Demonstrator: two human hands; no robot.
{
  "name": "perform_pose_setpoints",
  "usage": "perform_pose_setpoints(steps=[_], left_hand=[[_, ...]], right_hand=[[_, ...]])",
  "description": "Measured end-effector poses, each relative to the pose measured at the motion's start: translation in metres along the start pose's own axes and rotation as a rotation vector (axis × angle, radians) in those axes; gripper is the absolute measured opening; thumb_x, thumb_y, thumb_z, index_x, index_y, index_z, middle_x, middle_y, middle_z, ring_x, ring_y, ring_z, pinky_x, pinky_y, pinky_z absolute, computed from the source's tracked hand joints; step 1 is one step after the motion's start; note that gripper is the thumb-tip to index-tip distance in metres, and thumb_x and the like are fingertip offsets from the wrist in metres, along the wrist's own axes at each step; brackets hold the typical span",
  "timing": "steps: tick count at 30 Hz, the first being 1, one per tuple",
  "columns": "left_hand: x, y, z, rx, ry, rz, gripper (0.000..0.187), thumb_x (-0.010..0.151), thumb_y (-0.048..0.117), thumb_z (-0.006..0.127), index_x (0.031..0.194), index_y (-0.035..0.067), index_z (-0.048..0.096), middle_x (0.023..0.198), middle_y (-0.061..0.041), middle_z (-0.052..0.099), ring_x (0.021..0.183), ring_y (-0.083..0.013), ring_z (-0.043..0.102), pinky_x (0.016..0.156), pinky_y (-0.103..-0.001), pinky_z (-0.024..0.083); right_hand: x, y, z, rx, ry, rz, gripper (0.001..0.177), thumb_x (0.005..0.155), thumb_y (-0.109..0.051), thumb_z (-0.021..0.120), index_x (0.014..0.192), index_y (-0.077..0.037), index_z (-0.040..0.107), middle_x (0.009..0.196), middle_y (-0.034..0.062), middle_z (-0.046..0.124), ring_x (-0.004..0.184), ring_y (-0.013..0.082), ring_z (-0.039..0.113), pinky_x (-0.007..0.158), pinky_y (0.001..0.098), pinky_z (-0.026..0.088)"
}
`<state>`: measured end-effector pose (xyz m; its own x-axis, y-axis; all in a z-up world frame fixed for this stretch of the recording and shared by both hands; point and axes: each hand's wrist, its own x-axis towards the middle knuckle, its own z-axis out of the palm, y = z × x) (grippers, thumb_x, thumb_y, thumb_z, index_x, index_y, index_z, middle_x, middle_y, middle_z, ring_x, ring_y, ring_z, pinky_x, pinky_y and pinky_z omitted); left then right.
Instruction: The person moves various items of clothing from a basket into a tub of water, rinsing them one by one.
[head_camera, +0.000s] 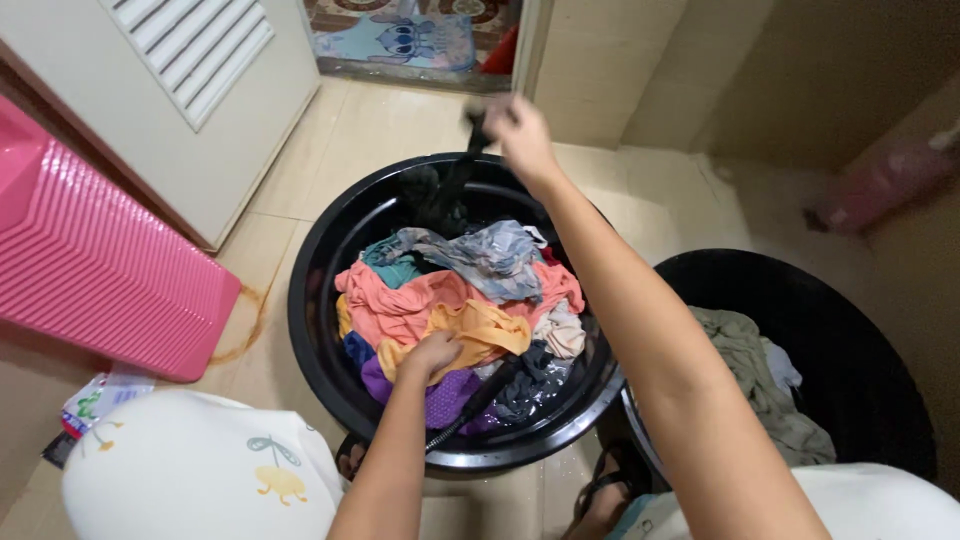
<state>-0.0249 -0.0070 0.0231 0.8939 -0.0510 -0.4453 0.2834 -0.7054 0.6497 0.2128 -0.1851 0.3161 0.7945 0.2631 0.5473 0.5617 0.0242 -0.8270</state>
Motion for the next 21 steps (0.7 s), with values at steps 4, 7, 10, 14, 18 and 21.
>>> perform_pose_setpoints(steps=[4,7,10,14,18,21], left_hand=[[-0.007,0.029,-0.004,0.177,-0.011,-0.07,0.05,0.091,0.039,0.057,0.129,0.008,0.067,0.135,-0.023,0.063,0.126,-0.0373,0.061,0.107,-0.045,0.047],[-0.03,0.083,-0.014,0.273,-0.003,-0.258,0.046,0.094,0.035,0.054,0.128,0.008,0.068,0.138,-0.021,0.062,0.127,-0.0399,0.06,0.103,-0.057,0.047],[-0.056,0.15,-0.016,0.252,0.103,-0.254,0.042,0.095,0.033,0.054,0.126,0.009,0.069,0.134,-0.02,0.064,0.124,-0.0417,0.062,0.098,-0.059,0.051],[-0.086,0.219,0.015,0.277,0.332,0.215,0.047,0.089,0.032,0.066,0.129,0.008,0.062,0.129,-0.018,0.065,0.121,-0.0405,0.061,0.098,-0.054,0.051],[-0.099,0.27,0.074,0.188,0.324,0.715,0.056,0.084,0.026,0.073,0.134,0.006,0.057,0.138,-0.022,0.055,0.135,-0.0439,0.047,0.106,-0.057,0.044],[-0.105,0.289,0.112,0.218,0.212,0.855,0.057,0.078,0.026,0.077,0.129,0.008,0.06,0.144,-0.023,0.049,0.143,-0.0447,0.033,0.107,-0.067,0.031]], right_hand=[[-0.054,-0.021,-0.024,-0.409,-0.337,0.62,0.047,0.082,-0.021,0.072,0.127,-0.01,0.067,0.101,0.0091,0.072,0.08,0.02,0.07,0.062,0.0409,0.06],[-0.071,-0.051,-0.057,-0.459,-0.598,0.677,0.043,0.09,-0.027,0.068,0.129,-0.011,0.07,0.102,0.006,0.073,0.086,0.0164,0.068,0.068,0.0372,0.06],[-0.085,-0.104,-0.1,-0.608,-0.907,0.675,0.043,0.094,-0.037,0.061,0.131,-0.015,0.066,0.103,0.0028,0.073,0.088,0.0135,0.07,0.07,0.0357,0.06],[-0.124,-0.17,-0.177,-0.662,-0.988,0.845,0.046,0.096,-0.043,0.057,0.13,-0.015,0.067,0.111,0.0041,0.074,0.097,0.017,0.069,0.078,0.0373,0.059],[-0.181,-0.195,-0.268,-0.719,-0.805,1.008,0.049,0.095,-0.046,0.057,0.133,-0.017,0.065,0.116,0.0041,0.074,0.102,0.0169,0.071,0.082,0.0368,0.059],[-0.241,-0.173,-0.333,-0.682,-0.586,1.135,0.051,0.093,-0.046,0.058,0.133,-0.016,0.065,0.12,0.0038,0.072,0.102,0.0193,0.072,0.081,0.039,0.06]])
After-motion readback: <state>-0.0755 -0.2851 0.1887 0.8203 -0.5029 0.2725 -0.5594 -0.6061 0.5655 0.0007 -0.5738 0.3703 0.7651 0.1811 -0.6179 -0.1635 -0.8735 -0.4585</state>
